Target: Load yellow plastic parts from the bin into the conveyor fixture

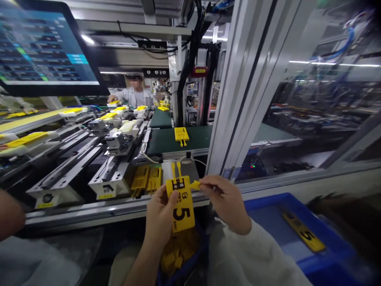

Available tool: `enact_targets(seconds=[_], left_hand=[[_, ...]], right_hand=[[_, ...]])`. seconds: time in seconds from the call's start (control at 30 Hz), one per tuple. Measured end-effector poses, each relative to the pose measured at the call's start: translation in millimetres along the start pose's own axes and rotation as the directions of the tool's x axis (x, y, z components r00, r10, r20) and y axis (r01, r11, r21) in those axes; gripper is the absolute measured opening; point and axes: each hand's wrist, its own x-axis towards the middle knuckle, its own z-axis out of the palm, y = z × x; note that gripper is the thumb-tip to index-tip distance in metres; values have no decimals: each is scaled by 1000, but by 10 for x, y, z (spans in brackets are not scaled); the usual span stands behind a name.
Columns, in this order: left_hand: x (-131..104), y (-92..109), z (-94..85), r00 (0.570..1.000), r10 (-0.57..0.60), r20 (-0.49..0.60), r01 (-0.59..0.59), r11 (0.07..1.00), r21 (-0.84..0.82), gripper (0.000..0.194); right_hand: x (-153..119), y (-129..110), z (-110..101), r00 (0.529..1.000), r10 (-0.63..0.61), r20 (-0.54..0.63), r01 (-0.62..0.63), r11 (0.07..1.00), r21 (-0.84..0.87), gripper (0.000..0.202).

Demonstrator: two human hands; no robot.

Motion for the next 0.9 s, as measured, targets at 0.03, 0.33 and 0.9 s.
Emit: enact_targets(seconds=[0.03,0.33,0.9], left_hand=[[-64,-15,-36,1000,-26,16,26,1000,-2,43],[-268,25,-313,996,-10,88,8,1000,28,36],[-238,-145,-256,962,163,-217,-133,980,146,34]], right_hand=[[46,-48,25,996,-56,66,60,997,-50,10],[32,-201,388,917,-248,312,303,942,-142,15],[-276,-124,804,854,317,412,-466,819,336,28]])
